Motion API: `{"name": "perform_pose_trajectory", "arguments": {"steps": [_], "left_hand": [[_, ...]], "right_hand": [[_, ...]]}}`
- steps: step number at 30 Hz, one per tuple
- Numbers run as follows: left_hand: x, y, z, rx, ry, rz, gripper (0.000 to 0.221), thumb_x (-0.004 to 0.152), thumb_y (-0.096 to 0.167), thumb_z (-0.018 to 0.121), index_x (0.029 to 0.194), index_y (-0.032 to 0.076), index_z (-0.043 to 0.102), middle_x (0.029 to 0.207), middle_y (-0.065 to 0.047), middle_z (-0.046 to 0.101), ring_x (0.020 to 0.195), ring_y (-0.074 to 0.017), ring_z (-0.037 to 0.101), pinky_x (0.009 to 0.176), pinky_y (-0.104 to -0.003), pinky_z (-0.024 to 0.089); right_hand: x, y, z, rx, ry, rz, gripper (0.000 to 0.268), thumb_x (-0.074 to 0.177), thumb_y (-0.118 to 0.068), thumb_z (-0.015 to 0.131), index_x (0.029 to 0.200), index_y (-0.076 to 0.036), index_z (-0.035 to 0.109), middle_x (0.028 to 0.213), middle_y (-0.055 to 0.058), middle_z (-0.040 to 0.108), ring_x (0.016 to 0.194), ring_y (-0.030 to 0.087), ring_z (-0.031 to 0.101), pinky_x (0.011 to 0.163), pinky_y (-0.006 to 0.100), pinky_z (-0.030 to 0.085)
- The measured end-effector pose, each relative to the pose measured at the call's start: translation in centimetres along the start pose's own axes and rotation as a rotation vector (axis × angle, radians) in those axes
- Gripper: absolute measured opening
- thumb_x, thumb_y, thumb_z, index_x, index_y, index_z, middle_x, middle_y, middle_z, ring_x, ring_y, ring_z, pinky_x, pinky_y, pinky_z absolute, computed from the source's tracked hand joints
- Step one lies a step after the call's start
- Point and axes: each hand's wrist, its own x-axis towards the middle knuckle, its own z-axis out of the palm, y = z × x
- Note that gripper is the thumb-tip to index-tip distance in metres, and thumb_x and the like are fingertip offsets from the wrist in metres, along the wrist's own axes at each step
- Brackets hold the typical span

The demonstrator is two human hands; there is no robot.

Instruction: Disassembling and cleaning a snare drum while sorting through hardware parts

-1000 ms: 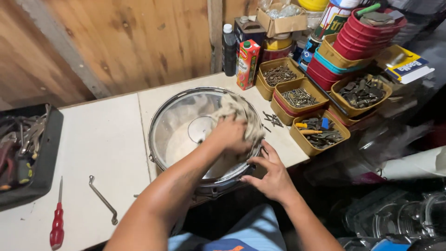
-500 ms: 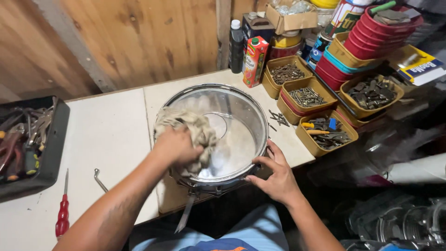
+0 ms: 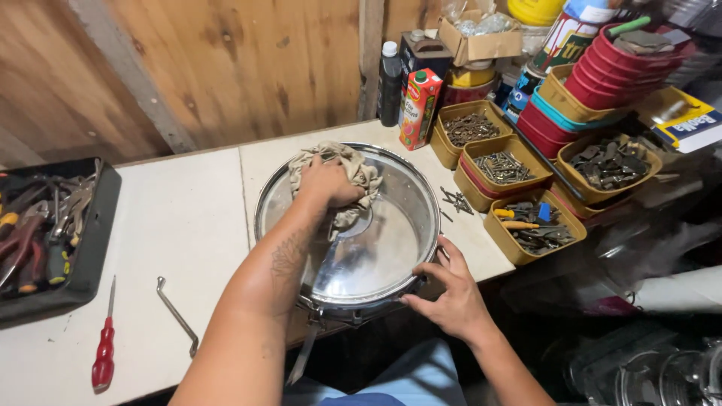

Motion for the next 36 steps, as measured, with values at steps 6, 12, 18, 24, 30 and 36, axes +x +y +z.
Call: {"name": "perform_pose_trajectory", "arguments": {"steps": [6,12,18,24,30,36], "left_hand": [[-1.5,0.8,-1.5,-0.028,-0.022,-0.142,0.077,0.088,0.062,0.045,0.142,0.01,0.06,0.151,-0.016,0.051,0.141,-0.0389,0.039,0.109,-0.051,0.041],[-3.1,1.5,-1.6,0.066,-0.176,-0.238,0.059,0.097,0.042,0.038,0.142,0.012,0.062,0.153,-0.012,0.054,0.14,-0.0314,0.053,0.105,-0.045,0.048],[-9.4,6.3,3.5,0.113,-0.074,-0.058,0.046,0.094,0.04,0.042,0.12,0.019,0.074,0.128,-0.009,0.068,0.12,-0.0294,0.064,0.086,-0.038,0.052],[-12.3,3.5,4.5,0.172,0.052,0.162,0.073,0.09,0.069,0.043,0.118,0.008,0.072,0.127,-0.017,0.062,0.118,-0.038,0.058,0.095,-0.05,0.043],[-7.7,-1.7,0.2,-0.016,-0.084,-0.027,0.091,0.09,0.072,0.04,0.148,0.002,0.047,0.16,-0.021,0.037,0.146,-0.0382,0.039,0.121,-0.057,0.026],[-3.0,-0.4,-0.6,-0.018,0.0,-0.191,0.082,0.087,0.071,0.047,0.135,0.008,0.066,0.151,-0.024,0.05,0.144,-0.0408,0.038,0.113,-0.05,0.028]], "right_hand": [[-0.1,-0.2,-0.2,-0.035,-0.047,0.088,0.045,0.064,-0.02,0.097,0.103,-0.016,0.076,0.158,0.022,0.033,0.141,0.039,0.051,0.123,0.043,0.034],[-0.2,-0.5,-0.1,-0.029,-0.026,0.034,0.042,0.068,-0.02,0.094,0.104,-0.012,0.074,0.159,0.025,0.031,0.147,0.036,0.043,0.125,0.044,0.031],[-0.4,0.0,0.1,-0.007,-0.013,0.001,0.041,0.069,-0.019,0.093,0.105,-0.011,0.075,0.16,0.026,0.031,0.149,0.035,0.04,0.125,0.043,0.031],[-0.5,0.3,0.1,0.015,-0.011,-0.035,0.043,0.069,-0.018,0.094,0.106,-0.01,0.073,0.16,0.028,0.03,0.151,0.037,0.038,0.125,0.046,0.031],[-0.2,0.1,-0.1,0.012,-0.016,-0.009,0.045,0.066,-0.016,0.095,0.105,-0.011,0.075,0.16,0.026,0.03,0.148,0.038,0.042,0.125,0.046,0.032],[-0.3,0.1,-0.1,-0.01,-0.017,-0.004,0.043,0.067,-0.019,0.095,0.105,-0.011,0.076,0.159,0.026,0.032,0.147,0.036,0.044,0.124,0.046,0.032]]}}
